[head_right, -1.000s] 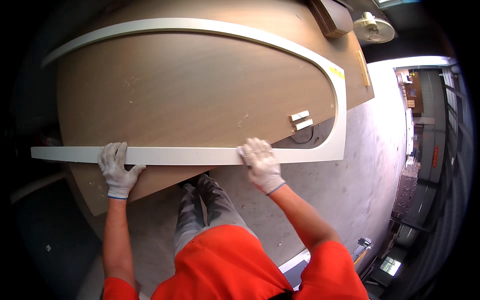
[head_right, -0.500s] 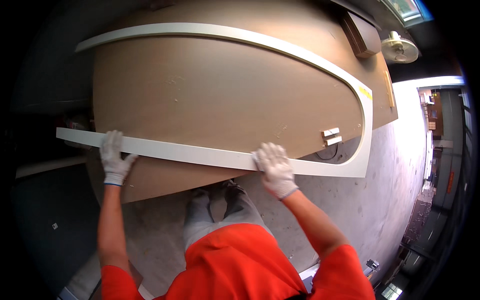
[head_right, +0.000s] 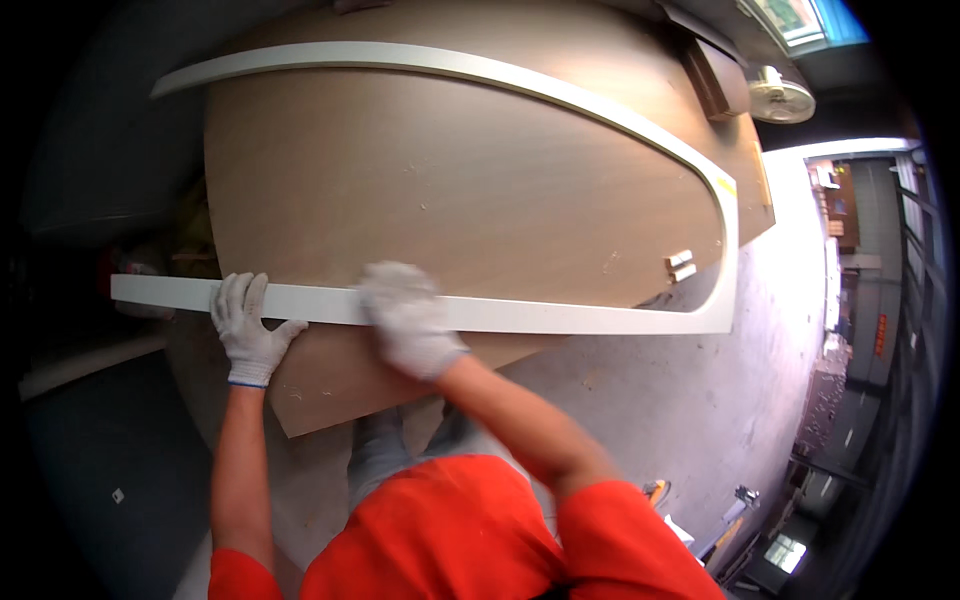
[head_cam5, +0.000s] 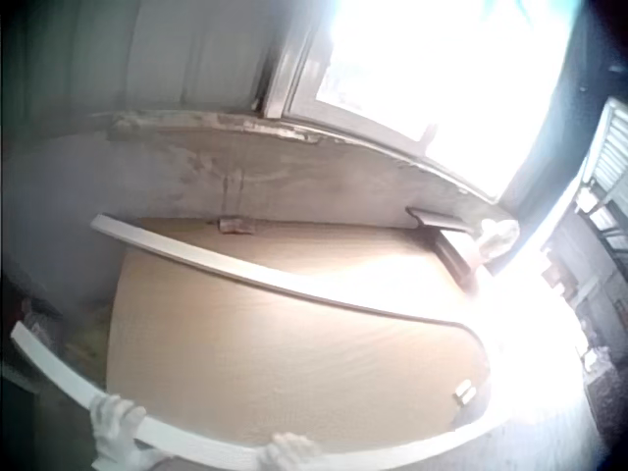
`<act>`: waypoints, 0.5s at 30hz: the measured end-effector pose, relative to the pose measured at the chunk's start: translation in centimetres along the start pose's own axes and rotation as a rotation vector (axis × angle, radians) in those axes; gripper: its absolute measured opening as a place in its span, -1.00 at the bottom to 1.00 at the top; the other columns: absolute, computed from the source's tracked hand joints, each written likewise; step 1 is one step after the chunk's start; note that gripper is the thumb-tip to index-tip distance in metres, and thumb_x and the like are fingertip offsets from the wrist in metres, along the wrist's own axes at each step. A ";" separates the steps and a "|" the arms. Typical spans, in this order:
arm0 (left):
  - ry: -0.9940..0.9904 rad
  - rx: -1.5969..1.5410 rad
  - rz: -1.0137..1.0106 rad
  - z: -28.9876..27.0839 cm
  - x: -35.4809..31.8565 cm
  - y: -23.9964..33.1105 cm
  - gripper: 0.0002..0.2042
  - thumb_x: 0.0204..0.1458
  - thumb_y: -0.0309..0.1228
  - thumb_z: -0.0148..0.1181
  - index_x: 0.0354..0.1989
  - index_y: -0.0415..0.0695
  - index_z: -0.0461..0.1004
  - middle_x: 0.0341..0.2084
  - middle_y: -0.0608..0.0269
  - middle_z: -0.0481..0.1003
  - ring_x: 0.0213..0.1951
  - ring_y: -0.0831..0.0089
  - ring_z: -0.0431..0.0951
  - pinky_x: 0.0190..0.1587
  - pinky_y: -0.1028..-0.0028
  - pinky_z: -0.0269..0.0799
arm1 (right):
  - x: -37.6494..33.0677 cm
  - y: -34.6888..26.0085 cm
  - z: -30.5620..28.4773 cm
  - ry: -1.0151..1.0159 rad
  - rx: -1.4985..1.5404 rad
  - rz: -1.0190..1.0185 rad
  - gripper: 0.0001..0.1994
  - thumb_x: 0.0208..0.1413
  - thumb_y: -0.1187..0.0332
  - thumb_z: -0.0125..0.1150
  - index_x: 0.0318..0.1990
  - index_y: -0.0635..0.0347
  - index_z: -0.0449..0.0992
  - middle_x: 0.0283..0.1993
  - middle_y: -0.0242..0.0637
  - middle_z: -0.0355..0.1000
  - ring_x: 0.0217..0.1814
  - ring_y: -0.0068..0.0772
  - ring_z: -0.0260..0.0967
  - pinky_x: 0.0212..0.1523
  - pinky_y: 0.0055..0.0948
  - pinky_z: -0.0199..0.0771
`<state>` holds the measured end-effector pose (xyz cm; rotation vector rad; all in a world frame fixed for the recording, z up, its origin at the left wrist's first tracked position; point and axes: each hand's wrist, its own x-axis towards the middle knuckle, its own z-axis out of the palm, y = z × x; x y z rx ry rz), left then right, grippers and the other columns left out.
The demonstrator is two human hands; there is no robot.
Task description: The person uses a heat gun to apply adhesive to a white curved edge banding strip and presses it onto a large wooden panel. They then use a sanding block to smooth the edges of the applied banding. The person repeats this process for a second strip on the same panel.
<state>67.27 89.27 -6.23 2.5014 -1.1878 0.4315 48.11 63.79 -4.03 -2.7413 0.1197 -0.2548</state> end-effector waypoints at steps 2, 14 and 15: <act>-0.002 -0.005 -0.025 -0.1 -0.4 0.2 -0.04 -0.11 0.47 0.40 0.32 -0.06 0.54 0.27 0.06 0.47 0.43 -0.09 0.37 0.52 -0.26 0.17 | -7.1 6.7 -4.9 0.021 -0.220 -0.004 -0.49 0.21 0.41 0.31 0.33 0.28 0.52 0.41 0.09 0.47 0.53 0.25 0.36 0.57 0.24 0.24; -0.011 0.021 0.012 -0.2 0.1 -0.3 -0.01 -0.12 0.49 0.40 0.33 -0.06 0.52 0.29 0.07 0.46 0.43 -0.08 0.37 0.52 -0.32 0.16 | 0.2 -1.3 0.4 0.026 -0.028 0.033 -0.45 0.24 0.39 0.16 0.39 0.33 0.46 0.48 0.12 0.41 0.56 0.25 0.32 0.62 0.24 0.17; -0.007 0.029 0.003 -0.4 -0.1 -0.2 -0.01 -0.12 0.49 0.39 0.33 -0.06 0.52 0.29 0.06 0.46 0.43 -0.08 0.37 0.51 -0.32 0.16 | -3.0 2.2 -2.5 0.039 -0.049 0.033 -0.49 0.23 0.41 0.23 0.34 0.31 0.49 0.42 0.11 0.45 0.50 0.25 0.37 0.57 0.22 0.24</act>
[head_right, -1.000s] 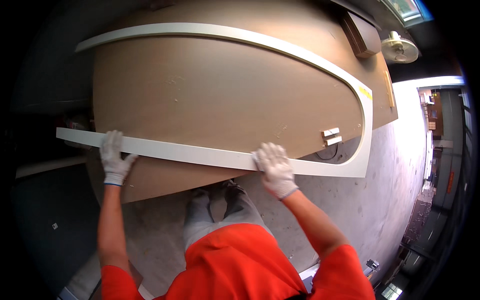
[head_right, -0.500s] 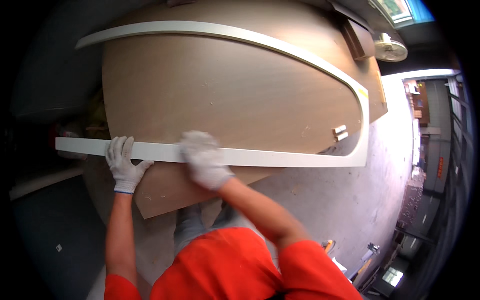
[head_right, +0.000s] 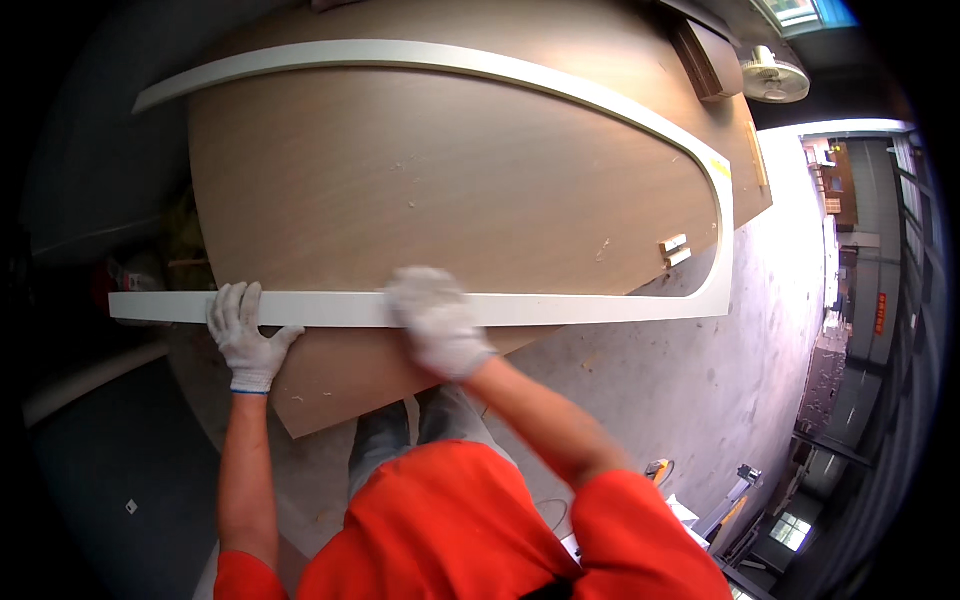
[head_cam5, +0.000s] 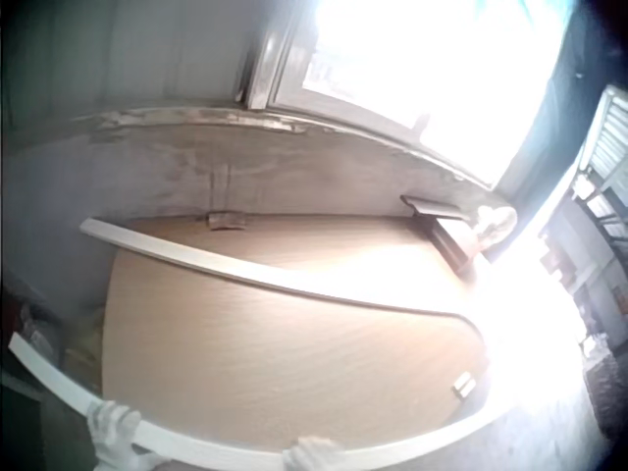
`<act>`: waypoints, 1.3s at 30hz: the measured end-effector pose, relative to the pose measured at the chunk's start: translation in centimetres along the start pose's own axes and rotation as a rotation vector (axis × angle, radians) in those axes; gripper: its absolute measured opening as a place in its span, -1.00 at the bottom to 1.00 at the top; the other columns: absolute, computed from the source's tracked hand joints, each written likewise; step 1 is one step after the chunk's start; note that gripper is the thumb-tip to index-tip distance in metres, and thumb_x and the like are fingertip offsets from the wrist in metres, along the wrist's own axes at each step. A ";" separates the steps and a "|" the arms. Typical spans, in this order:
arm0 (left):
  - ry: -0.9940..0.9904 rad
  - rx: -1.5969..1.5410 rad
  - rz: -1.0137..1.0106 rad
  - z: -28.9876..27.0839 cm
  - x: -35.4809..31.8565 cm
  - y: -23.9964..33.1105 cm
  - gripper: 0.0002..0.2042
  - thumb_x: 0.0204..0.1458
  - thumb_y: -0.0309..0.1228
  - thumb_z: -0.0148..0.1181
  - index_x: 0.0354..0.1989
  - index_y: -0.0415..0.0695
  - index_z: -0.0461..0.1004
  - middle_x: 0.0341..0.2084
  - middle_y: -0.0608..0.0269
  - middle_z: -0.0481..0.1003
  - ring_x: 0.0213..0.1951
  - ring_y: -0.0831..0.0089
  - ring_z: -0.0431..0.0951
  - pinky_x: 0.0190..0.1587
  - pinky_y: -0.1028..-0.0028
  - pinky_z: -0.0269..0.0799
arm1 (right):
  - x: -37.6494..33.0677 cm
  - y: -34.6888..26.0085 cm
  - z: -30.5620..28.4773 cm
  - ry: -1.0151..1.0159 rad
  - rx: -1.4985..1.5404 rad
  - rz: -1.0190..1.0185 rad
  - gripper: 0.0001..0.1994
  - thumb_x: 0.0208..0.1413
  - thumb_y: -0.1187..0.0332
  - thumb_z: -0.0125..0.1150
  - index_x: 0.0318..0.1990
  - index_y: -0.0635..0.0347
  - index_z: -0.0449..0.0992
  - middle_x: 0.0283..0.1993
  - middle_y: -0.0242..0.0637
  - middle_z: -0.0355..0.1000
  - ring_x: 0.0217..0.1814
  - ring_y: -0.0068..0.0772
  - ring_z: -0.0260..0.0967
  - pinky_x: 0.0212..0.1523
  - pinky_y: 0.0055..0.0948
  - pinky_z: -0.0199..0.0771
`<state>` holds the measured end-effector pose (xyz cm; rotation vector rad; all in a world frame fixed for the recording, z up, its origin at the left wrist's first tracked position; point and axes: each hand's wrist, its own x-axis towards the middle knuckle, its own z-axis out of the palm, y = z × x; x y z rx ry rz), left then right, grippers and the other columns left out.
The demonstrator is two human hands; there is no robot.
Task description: The person uses a heat gun to apply adhesive to a white curved edge banding strip and presses it onto a large wooden panel. They then use a sanding block to smooth the edges of the applied banding. The person repeats this process for a second strip on the same panel.
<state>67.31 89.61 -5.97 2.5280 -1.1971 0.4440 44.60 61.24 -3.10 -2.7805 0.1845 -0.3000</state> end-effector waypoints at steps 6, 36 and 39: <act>0.008 -0.004 0.022 0.2 0.5 0.5 -0.01 -0.09 0.53 0.35 0.33 -0.06 0.52 0.29 0.06 0.46 0.43 -0.10 0.38 0.51 -0.31 0.15 | -2.6 1.4 -0.8 0.036 -0.088 0.161 -0.46 0.21 0.41 0.29 0.37 0.25 0.47 0.45 0.10 0.42 0.51 0.22 0.36 0.56 0.25 0.21; 0.360 -0.970 -1.333 -2.7 -0.4 -29.8 -0.27 0.40 -0.29 0.35 0.62 -0.31 0.15 0.33 -0.04 0.48 0.22 0.26 0.58 0.32 0.30 0.49 | 11.2 -13.3 7.6 -0.209 -0.066 0.011 -0.33 0.13 0.40 0.37 0.42 0.41 0.38 0.60 0.19 0.26 0.67 0.26 0.19 0.67 0.27 0.04; 0.392 -0.948 -1.246 -1.5 -1.4 -32.0 -0.52 0.43 -0.34 0.30 0.41 -0.33 0.45 0.17 0.11 0.59 0.10 0.36 0.60 0.20 0.33 0.54 | 9.2 -12.0 6.6 -0.129 -0.130 0.079 -0.36 0.10 0.41 0.35 0.39 0.35 0.44 0.54 0.16 0.34 0.59 0.27 0.28 0.61 0.32 0.11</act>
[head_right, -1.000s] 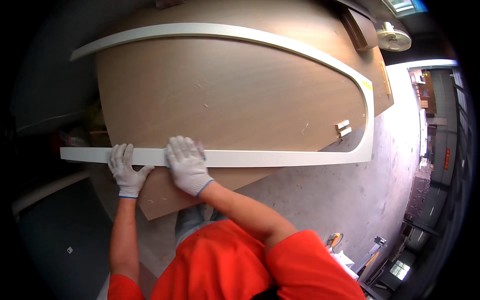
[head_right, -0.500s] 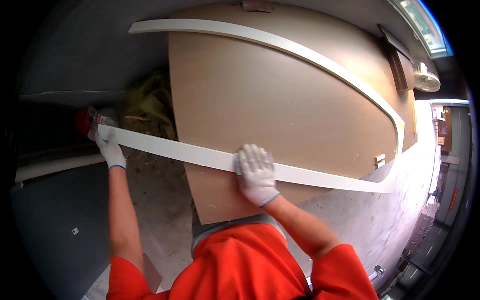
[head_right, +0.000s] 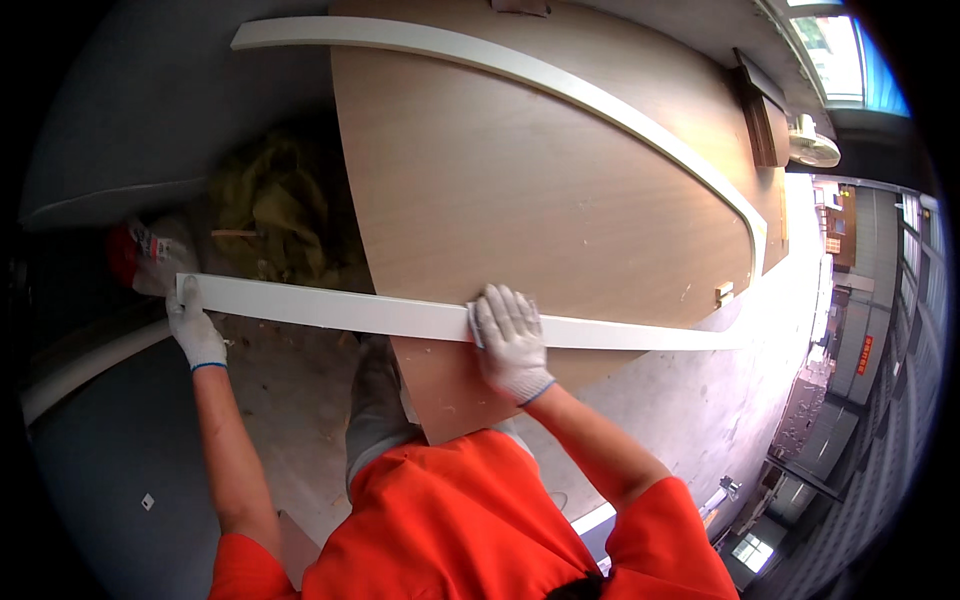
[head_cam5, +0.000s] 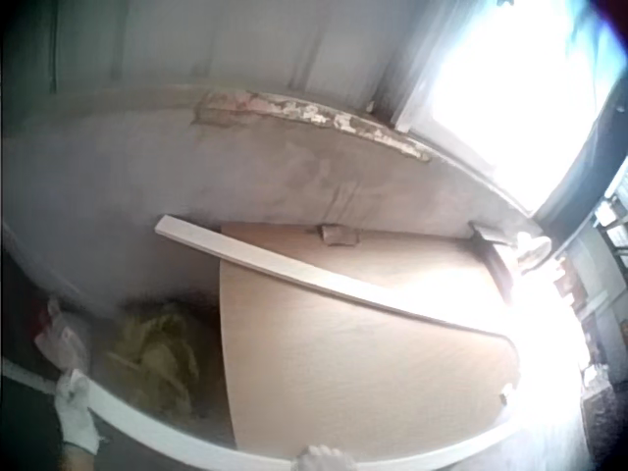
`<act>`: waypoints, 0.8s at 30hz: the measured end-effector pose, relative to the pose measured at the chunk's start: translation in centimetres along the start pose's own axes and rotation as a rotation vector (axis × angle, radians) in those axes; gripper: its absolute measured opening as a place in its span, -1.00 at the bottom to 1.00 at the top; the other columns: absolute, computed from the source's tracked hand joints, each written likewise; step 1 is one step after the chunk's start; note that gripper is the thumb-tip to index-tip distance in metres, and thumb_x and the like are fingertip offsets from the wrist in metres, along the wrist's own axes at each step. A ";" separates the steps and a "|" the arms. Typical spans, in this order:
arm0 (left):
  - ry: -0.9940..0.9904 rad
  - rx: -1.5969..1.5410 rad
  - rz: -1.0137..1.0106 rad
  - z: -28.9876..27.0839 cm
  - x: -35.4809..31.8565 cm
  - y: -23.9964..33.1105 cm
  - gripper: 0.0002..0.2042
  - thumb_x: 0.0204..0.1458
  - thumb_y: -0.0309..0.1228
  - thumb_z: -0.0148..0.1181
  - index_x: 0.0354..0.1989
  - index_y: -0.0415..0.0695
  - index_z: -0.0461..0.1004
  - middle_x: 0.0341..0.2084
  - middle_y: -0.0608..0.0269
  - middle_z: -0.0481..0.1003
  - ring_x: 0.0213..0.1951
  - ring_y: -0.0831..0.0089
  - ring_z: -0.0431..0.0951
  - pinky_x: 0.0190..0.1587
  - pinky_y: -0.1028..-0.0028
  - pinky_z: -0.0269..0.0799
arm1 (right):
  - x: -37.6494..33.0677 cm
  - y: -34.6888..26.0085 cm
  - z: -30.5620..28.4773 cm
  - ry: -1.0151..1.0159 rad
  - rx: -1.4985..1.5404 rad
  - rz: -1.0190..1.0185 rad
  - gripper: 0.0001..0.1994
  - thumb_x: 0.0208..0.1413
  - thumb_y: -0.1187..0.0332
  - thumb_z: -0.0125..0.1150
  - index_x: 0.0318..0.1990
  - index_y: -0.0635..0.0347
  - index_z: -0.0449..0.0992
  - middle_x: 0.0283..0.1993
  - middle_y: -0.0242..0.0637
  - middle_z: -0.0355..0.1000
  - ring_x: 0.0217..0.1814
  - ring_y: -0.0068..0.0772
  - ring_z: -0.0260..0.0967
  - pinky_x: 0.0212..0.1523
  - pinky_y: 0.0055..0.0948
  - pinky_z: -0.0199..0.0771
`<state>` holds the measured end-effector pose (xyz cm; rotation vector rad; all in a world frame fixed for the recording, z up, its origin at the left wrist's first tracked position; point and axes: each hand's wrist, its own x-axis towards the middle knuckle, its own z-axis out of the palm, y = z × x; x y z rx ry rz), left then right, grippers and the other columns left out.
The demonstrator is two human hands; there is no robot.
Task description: The person uses a heat gun to apply adhesive to a white curved edge banding strip and presses it onto a large wooden panel. They then use a sanding block to smooth the edges of the applied banding. The person repeats this process for a second strip on the same panel.
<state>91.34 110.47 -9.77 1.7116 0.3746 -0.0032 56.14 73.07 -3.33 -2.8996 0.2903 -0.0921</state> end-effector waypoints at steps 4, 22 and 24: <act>-0.037 0.007 0.010 0.1 -1.0 -0.5 -0.57 0.43 -0.36 0.31 0.35 -0.34 0.48 0.14 0.13 0.61 0.10 0.37 0.61 0.24 0.33 0.50 | 8.7 -12.2 3.9 0.035 0.215 -0.046 -0.35 0.17 0.38 0.24 0.45 0.33 0.41 0.60 0.13 0.28 0.66 0.20 0.21 0.65 0.37 0.03; -0.075 -0.443 -0.339 -2.5 -3.4 -0.5 -0.57 0.53 -0.25 0.12 0.40 -0.29 0.49 0.19 0.11 0.61 0.19 0.30 0.62 0.23 0.25 0.60 | 22.2 -29.2 10.3 -0.054 0.260 -0.343 -0.34 0.28 0.26 0.13 0.47 0.51 0.37 0.60 0.31 0.27 0.70 0.33 0.15 0.70 0.28 -0.03; -0.145 -0.376 -0.490 -2.9 -3.8 1.4 -0.56 0.54 -0.25 0.10 0.41 -0.30 0.48 0.23 0.07 0.60 0.26 0.29 0.59 0.34 0.26 0.52 | 19.8 -26.0 9.2 -0.075 0.232 -0.352 -0.32 0.26 0.26 0.15 0.47 0.52 0.37 0.59 0.30 0.27 0.70 0.33 0.14 0.70 0.28 -0.04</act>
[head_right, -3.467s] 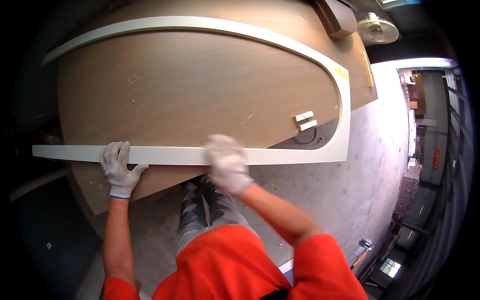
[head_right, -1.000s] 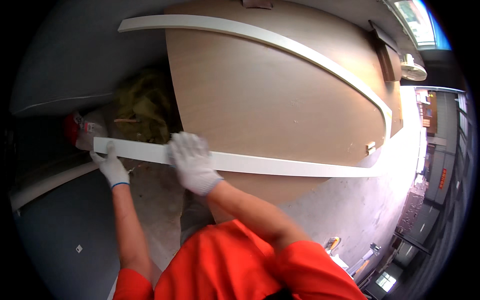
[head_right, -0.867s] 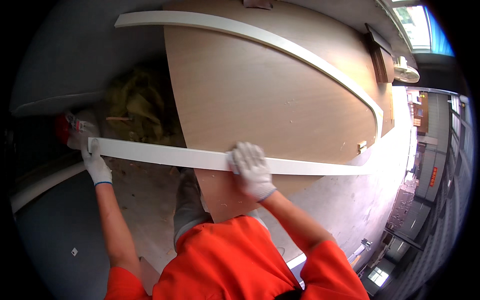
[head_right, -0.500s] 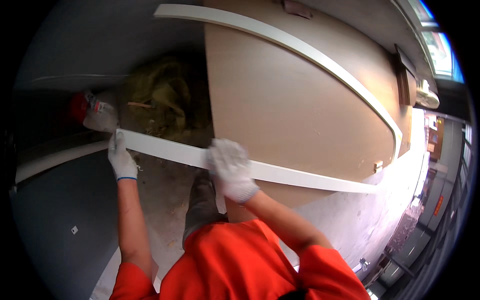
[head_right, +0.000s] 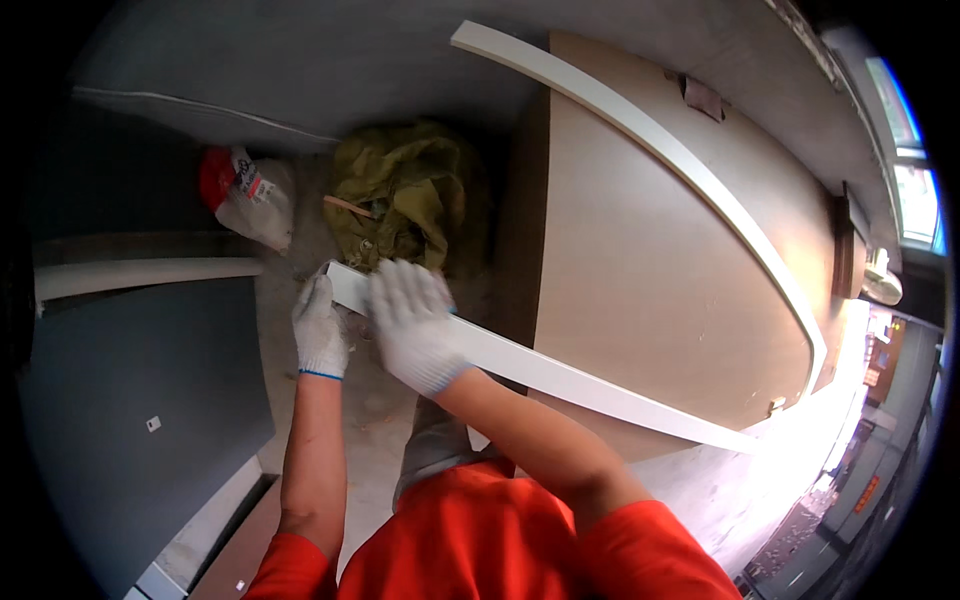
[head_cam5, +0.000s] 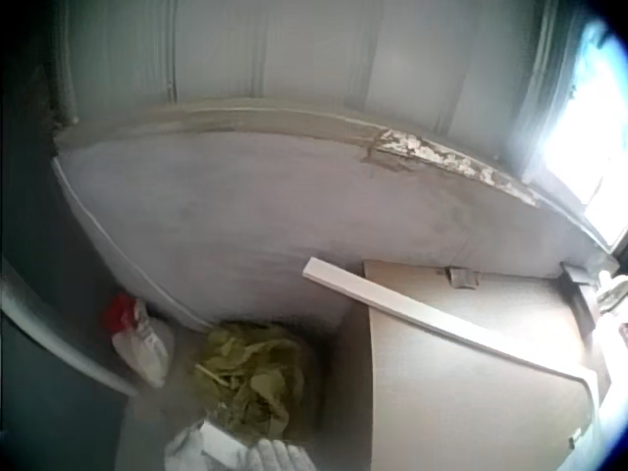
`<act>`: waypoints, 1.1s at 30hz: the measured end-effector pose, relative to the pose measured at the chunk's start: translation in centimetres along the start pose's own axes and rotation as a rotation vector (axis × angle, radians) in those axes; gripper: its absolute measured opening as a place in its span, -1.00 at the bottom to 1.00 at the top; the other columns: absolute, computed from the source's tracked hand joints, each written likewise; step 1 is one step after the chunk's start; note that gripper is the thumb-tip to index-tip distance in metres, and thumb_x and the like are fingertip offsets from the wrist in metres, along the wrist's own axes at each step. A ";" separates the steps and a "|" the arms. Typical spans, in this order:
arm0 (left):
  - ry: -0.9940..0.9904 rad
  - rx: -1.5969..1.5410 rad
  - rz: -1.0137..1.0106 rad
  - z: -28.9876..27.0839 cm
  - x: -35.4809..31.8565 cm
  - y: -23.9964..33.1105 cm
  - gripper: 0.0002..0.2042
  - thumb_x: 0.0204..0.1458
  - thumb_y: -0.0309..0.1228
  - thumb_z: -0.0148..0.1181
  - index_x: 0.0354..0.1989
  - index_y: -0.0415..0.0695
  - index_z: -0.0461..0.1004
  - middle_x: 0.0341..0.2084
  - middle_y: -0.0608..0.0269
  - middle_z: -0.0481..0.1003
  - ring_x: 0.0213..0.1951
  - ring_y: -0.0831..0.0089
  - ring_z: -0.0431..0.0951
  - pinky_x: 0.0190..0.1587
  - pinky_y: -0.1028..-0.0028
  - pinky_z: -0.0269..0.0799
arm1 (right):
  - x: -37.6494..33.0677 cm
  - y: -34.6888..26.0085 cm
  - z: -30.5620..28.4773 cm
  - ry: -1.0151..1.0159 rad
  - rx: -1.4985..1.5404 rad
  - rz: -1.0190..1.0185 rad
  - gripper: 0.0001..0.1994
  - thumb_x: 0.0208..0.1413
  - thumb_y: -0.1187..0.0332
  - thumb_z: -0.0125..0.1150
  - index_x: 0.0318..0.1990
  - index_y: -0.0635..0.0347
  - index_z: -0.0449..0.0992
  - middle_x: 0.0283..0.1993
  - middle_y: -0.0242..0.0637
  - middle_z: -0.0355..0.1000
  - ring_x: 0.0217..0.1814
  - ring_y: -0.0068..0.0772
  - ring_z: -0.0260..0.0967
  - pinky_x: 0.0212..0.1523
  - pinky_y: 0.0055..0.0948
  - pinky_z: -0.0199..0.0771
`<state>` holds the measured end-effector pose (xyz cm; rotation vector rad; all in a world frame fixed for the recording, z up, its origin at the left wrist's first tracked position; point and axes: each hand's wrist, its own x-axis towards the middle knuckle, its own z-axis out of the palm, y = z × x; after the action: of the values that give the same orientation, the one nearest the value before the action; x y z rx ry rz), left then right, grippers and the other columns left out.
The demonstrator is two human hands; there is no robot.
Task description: The person uses a heat gun to apply adhesive to a white curved edge banding strip and presses it onto a large wooden panel. They then use a sanding block to smooth the edges of the applied banding. The person repeats this process for a second strip on the same panel.
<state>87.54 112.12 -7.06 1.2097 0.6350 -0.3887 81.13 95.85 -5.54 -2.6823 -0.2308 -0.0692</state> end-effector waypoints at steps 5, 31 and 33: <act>-0.023 0.000 0.151 -0.1 0.1 -1.0 -0.56 0.56 -0.21 0.08 0.39 -0.29 0.50 0.12 0.08 0.64 0.11 0.36 0.68 0.09 0.30 0.65 | 3.4 -1.8 0.5 0.032 0.000 -0.004 -0.30 0.23 0.28 0.19 0.50 0.46 0.33 0.58 0.23 0.30 0.62 0.29 0.27 0.63 0.26 0.13; 0.032 -0.005 0.104 -2.5 2.8 -1.6 -0.57 0.56 -0.14 0.04 0.37 -0.22 0.45 0.12 0.06 0.60 0.04 0.23 0.71 -0.18 0.34 0.70 | 1.7 -3.1 2.1 0.040 -0.005 0.073 -0.31 0.30 0.23 0.06 0.53 0.42 0.29 0.62 0.24 0.23 0.70 0.26 0.16 0.70 0.23 -0.02; 0.025 0.080 0.059 -1.5 1.6 -0.2 -0.57 0.55 -0.13 0.08 0.34 -0.23 0.46 0.07 0.07 0.62 -0.01 0.22 0.73 -0.25 0.35 0.70 | -2.2 -0.7 -0.5 0.026 -0.037 0.070 -0.31 0.27 0.27 0.13 0.52 0.42 0.32 0.63 0.22 0.23 0.69 0.26 0.18 0.71 0.24 -0.01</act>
<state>88.28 113.55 -8.55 1.3083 0.6087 -0.3524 78.82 95.89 -5.04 -2.7213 -0.1285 -0.0874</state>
